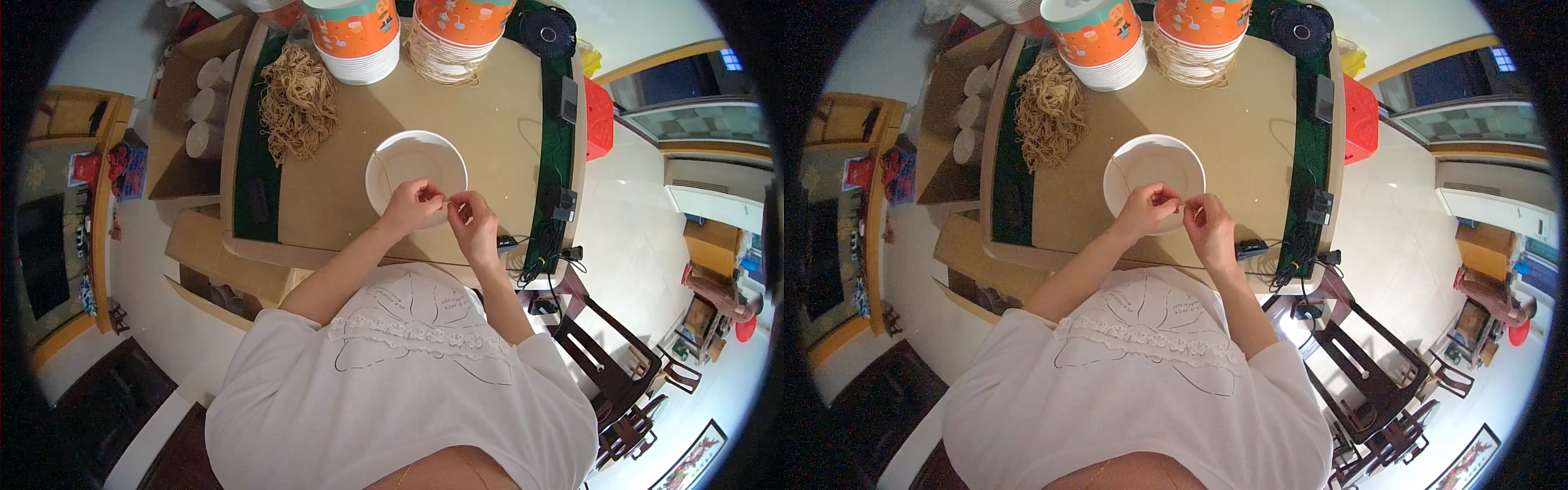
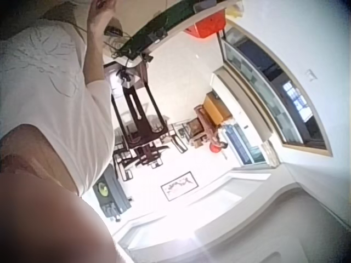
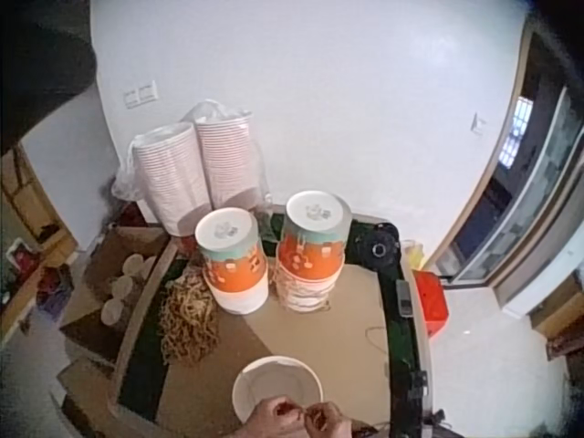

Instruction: Packaging and organizing paper bowls using rubber bands.

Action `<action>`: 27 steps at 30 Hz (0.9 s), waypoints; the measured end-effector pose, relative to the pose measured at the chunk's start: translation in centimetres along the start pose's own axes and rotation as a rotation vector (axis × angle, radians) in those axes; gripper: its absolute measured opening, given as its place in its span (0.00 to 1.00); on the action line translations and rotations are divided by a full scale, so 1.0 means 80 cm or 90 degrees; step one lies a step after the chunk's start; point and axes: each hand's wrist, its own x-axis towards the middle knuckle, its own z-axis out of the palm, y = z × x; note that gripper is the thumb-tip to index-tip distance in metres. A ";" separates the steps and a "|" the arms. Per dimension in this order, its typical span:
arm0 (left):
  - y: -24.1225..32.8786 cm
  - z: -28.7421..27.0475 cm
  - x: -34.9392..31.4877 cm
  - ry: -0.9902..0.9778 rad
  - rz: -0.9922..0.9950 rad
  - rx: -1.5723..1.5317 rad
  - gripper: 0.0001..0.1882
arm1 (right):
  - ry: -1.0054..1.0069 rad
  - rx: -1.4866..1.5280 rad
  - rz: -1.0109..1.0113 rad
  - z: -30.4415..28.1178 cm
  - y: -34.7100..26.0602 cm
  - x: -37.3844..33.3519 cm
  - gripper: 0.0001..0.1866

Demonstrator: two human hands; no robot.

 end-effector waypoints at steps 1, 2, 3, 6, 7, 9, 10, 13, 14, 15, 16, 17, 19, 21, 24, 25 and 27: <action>0.000 0.000 -0.001 -0.002 0.004 -0.007 0.05 | -0.004 -0.006 0.007 -0.001 -0.003 0.000 0.07; 0.001 0.000 -0.001 -0.004 0.008 -0.013 0.05 | -0.009 -0.012 0.013 -0.002 -0.005 0.000 0.07; 0.001 0.000 -0.001 -0.003 0.009 -0.014 0.05 | -0.009 -0.013 0.012 -0.002 -0.003 0.000 0.07; 0.002 0.000 -0.001 -0.009 0.012 -0.036 0.04 | 0.002 -0.007 -0.026 0.001 0.001 0.000 0.07; 0.003 0.000 0.000 -0.006 0.009 -0.027 0.04 | 0.009 0.012 -0.002 0.002 -0.001 0.000 0.06; 0.005 0.000 -0.001 -0.002 0.007 -0.019 0.05 | 0.015 0.030 0.021 0.002 -0.002 -0.001 0.05; 0.006 -0.001 -0.001 -0.002 0.006 -0.018 0.05 | 0.004 0.011 0.024 0.001 -0.001 -0.001 0.06; 0.009 -0.001 -0.001 -0.006 0.012 -0.018 0.04 | 0.002 -0.008 0.015 0.002 0.005 -0.002 0.06; 0.009 -0.002 -0.001 -0.009 0.019 -0.019 0.04 | 0.009 -0.006 0.002 0.003 0.005 -0.001 0.05; 0.007 -0.001 0.000 -0.008 0.019 -0.019 0.04 | 0.009 -0.007 0.001 0.003 0.004 -0.001 0.05; 0.003 0.000 0.001 -0.005 0.023 -0.022 0.04 | 0.011 0.003 0.006 0.003 0.002 -0.001 0.04; 0.001 0.000 0.002 -0.002 0.027 -0.025 0.04 | 0.014 0.012 0.011 0.003 0.000 0.000 0.04; -0.002 0.000 0.003 -0.005 0.026 -0.023 0.04 | 0.008 0.014 0.010 0.003 -0.001 0.000 0.04; -0.001 0.000 0.002 -0.009 0.024 -0.019 0.04 | 0.003 0.017 0.010 0.002 0.000 0.000 0.03; 0.002 -0.001 0.002 -0.015 0.022 -0.004 0.04 | 0.001 0.019 0.006 0.002 0.002 0.000 0.04; 0.004 -0.001 0.001 -0.016 0.019 -0.019 0.05 | 0.000 0.019 0.007 0.002 0.003 0.000 0.04; 0.004 0.000 0.001 -0.017 0.017 -0.033 0.05 | 0.000 0.019 0.007 0.003 0.004 -0.001 0.04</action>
